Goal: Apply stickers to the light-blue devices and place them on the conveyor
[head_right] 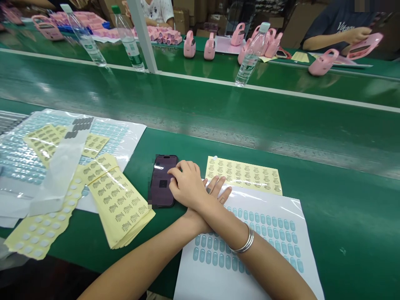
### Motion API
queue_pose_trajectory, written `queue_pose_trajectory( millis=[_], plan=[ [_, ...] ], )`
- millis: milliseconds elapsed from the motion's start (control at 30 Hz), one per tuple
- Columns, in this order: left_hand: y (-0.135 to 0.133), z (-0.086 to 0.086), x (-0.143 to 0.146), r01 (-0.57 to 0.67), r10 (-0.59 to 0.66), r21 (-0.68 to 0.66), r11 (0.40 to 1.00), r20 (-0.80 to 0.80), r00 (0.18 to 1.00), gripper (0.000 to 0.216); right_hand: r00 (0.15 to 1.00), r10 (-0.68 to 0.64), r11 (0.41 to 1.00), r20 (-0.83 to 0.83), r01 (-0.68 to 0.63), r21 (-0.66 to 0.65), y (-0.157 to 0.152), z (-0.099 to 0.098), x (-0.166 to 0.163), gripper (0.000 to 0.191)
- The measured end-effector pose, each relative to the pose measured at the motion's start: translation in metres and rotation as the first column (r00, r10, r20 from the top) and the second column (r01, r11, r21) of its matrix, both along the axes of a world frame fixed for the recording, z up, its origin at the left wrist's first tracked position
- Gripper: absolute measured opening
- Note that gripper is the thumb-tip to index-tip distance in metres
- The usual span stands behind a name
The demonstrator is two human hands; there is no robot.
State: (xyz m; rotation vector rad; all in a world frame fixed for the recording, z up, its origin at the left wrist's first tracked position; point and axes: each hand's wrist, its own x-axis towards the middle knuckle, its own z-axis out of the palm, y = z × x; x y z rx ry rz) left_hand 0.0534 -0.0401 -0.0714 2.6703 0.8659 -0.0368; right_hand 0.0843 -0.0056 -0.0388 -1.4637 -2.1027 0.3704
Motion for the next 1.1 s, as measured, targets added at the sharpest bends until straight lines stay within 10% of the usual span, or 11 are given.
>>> queue_pose_trajectory(
  millis=[267,1100],
  plan=[
    [-0.001,-0.012,0.008,-0.065,0.056,0.136,0.989,0.067,0.996,0.063,0.847,0.410,0.904,0.338,-0.427,-0.025,-0.017,0.015,-0.019,0.028],
    [0.000,-0.005,0.007,-0.035,0.031,0.109,0.993,0.033,0.999,0.063,0.848,0.429,0.890,0.311,-0.457,0.017,-0.015,0.013,-0.010,0.023]
  ],
)
